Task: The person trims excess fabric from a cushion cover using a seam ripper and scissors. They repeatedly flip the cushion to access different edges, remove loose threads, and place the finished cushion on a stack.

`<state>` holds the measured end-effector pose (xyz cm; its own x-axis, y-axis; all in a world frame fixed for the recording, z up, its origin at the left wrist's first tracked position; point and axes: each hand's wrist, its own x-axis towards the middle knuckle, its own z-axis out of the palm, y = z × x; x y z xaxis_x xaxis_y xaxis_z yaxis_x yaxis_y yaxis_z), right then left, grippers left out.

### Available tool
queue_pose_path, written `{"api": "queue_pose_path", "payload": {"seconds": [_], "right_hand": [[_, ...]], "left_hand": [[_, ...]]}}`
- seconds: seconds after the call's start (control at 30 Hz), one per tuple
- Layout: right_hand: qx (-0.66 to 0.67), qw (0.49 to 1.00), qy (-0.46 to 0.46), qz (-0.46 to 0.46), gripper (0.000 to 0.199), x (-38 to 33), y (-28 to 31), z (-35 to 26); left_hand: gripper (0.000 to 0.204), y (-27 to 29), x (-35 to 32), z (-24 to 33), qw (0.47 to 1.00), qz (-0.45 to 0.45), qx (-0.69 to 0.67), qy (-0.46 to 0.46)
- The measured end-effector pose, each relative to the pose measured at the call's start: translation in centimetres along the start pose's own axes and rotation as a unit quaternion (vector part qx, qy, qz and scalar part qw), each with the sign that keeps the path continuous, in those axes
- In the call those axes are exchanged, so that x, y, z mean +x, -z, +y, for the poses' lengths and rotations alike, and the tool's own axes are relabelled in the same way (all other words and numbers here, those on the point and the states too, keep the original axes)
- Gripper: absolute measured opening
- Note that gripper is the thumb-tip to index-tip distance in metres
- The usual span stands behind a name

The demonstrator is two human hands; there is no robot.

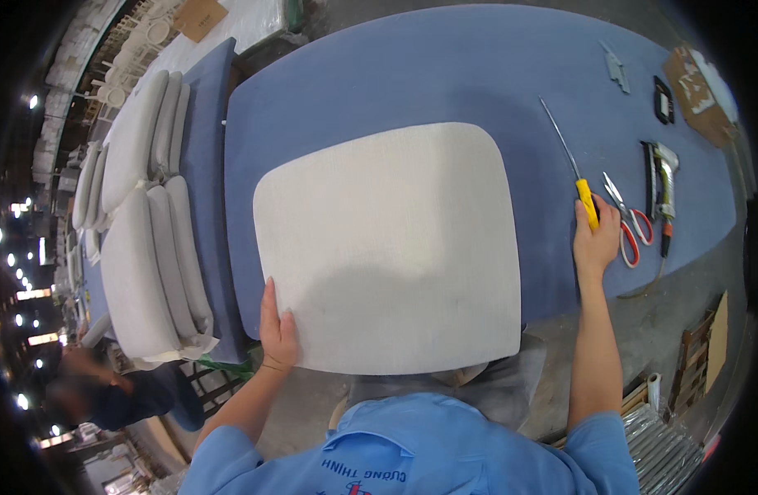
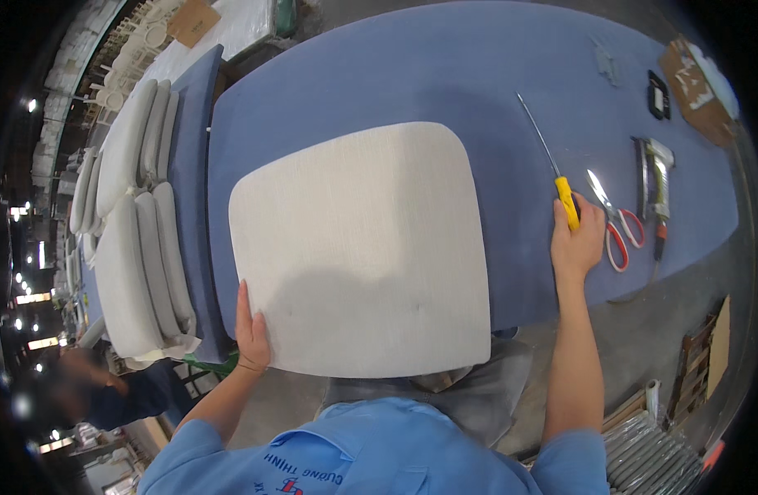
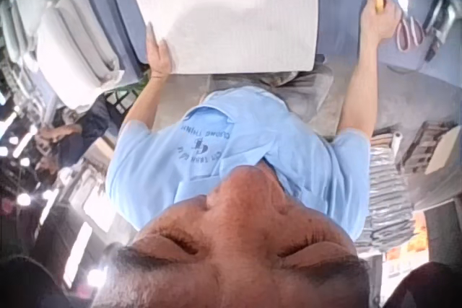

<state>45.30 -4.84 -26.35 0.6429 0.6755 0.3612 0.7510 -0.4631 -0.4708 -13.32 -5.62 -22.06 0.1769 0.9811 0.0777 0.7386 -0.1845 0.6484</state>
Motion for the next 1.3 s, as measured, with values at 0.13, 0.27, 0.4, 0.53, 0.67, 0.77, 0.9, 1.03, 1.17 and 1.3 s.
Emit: {"api": "queue_pose_path", "payload": {"seconds": [0.13, 0.27, 0.4, 0.53, 0.67, 0.77, 0.9, 1.03, 1.17, 1.3], "right_hand": [[0.043, 0.997, 0.011, 0.068, 0.039, -0.9, 0.9, 0.4], [0.389, 0.901, -0.183, -0.050, 0.034, -6.2, 3.7, -1.8], [0.519, 0.804, -0.241, -0.163, 0.035, -14.9, 6.0, -7.2], [0.508, 0.823, -0.214, -0.137, 0.038, -16.9, 6.0, -8.4], [0.543, 0.814, -0.190, -0.082, 0.035, -20.2, 6.6, -9.5], [0.575, 0.781, -0.192, -0.146, 0.033, -23.7, 8.3, -9.1], [0.541, 0.789, -0.194, -0.218, 0.033, -26.0, 11.8, -6.1], [0.439, 0.838, -0.101, -0.308, 0.034, -27.1, 16.8, -1.7], [0.390, 0.851, -0.103, -0.337, 0.036, -27.3, 19.0, 0.3], [0.404, 0.838, -0.116, -0.348, 0.033, -27.2, 18.9, 0.8]], "left_hand": [[0.058, -0.2, 0.0, 0.4, 0.995, 0.038, -0.091, 0.019], [0.050, -1.5, -2.8, -1.9, 0.965, 0.223, -0.127, 0.055], [0.044, -3.6, -5.7, 0.2, 0.922, 0.238, -0.283, 0.117], [0.036, -3.8, -4.5, -0.3, 0.915, 0.274, -0.279, 0.096], [0.032, -0.2, -2.2, -2.3, 0.925, 0.254, -0.272, 0.077], [0.032, 0.4, -2.2, -2.9, 0.962, 0.266, -0.061, 0.009], [0.035, -1.2, -3.6, 3.7, 0.978, 0.170, -0.058, -0.102], [0.038, -4.7, -6.4, 10.8, 0.969, 0.014, 0.023, -0.246], [0.056, -7.5, -6.7, 13.9, 0.959, -0.067, 0.109, -0.255], [0.085, -7.7, -6.2, 14.9, 0.944, -0.123, 0.152, -0.265]]}}
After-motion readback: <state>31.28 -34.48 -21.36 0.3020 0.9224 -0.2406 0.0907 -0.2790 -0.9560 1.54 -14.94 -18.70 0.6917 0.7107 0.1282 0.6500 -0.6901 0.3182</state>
